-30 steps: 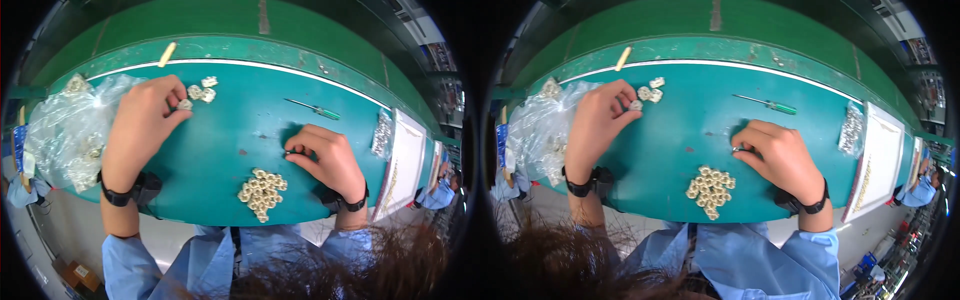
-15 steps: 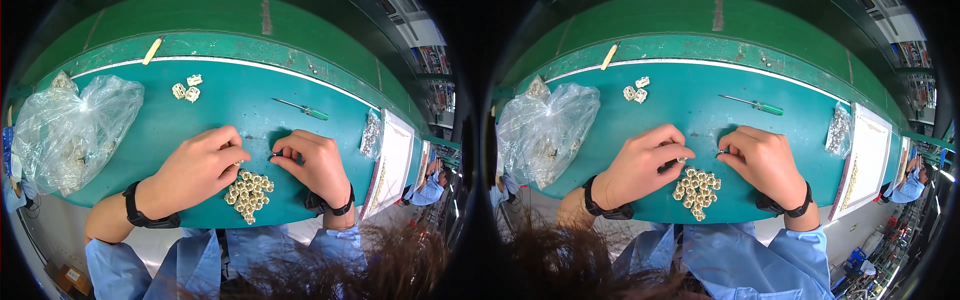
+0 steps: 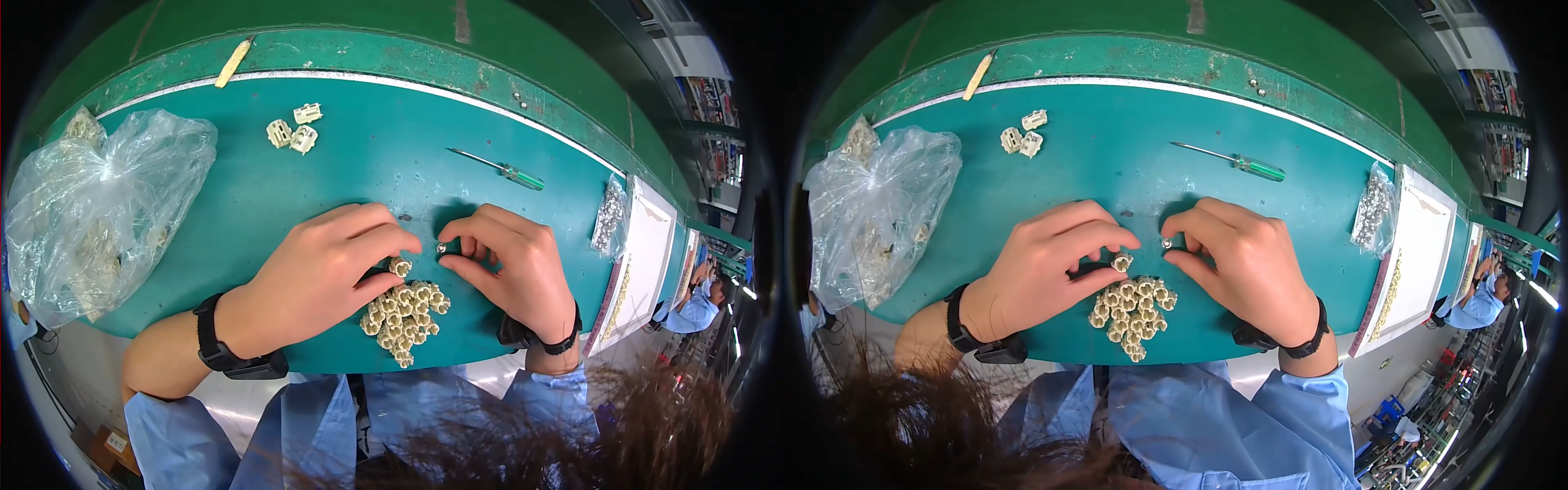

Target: The person picks up white plastic components and small metal parts by hand, fits the metal parts into the plastic components, and places the assembled units into a white tray.

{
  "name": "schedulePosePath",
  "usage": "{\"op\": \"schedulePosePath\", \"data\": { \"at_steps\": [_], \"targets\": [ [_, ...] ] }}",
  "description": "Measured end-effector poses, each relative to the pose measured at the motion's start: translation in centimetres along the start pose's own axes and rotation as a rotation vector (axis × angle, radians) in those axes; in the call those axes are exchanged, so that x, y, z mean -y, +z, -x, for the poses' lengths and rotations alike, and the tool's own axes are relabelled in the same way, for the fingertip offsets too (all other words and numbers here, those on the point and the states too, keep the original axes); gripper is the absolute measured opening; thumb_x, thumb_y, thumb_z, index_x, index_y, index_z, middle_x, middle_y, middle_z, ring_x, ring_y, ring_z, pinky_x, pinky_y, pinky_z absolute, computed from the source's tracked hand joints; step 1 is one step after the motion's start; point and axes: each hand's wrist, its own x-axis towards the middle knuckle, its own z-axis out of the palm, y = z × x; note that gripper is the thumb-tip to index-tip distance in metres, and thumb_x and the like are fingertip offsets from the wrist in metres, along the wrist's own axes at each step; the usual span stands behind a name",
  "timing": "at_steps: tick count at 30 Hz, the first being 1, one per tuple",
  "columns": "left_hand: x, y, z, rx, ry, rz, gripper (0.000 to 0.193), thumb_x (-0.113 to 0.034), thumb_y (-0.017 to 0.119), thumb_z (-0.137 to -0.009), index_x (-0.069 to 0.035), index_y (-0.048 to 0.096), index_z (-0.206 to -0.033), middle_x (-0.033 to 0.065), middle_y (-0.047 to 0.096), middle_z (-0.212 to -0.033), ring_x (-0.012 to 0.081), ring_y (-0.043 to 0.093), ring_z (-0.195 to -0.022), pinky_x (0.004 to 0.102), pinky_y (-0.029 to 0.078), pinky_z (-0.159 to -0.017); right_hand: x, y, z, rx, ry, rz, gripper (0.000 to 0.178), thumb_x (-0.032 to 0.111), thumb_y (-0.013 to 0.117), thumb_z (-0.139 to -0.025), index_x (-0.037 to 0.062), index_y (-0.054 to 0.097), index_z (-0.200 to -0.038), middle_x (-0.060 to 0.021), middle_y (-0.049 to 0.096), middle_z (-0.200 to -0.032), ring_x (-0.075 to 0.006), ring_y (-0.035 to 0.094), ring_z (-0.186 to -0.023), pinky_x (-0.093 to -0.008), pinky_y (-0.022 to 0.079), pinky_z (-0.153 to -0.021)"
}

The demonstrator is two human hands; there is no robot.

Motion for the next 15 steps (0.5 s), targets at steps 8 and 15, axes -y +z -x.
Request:
{"op": "schedulePosePath", "data": {
  "at_steps": [8,15],
  "targets": [
    [0.2,0.4,-0.1,-0.007,0.026,0.004,0.027,-0.002,0.093,-0.086,-0.007,0.083,-0.110,0.0033,0.072,-0.105,0.0172,0.072,-0.081,0.0318,0.061,-0.063,-0.4,0.5,0.3,-0.011,-0.025,-0.037,0.020,-0.002,0.089,-0.088,0.0066,0.084,-0.105,-0.0030,0.066,-0.082,-0.0156,0.063,-0.066,-0.0323,0.052,-0.059],
    [0.3,0.5,-0.1,-0.020,0.029,0.015,0.025,-0.001,0.092,-0.086,-0.007,0.081,-0.107,0.0045,0.072,-0.103,0.0209,0.071,-0.082,0.0347,0.060,-0.066,1.0,1.0,0.0,-0.051,-0.069,-0.114,0.021,-0.004,0.089,-0.087,0.0047,0.085,-0.106,-0.0035,0.067,-0.082,-0.0150,0.064,-0.066,-0.0317,0.052,-0.059]
  ]
}}
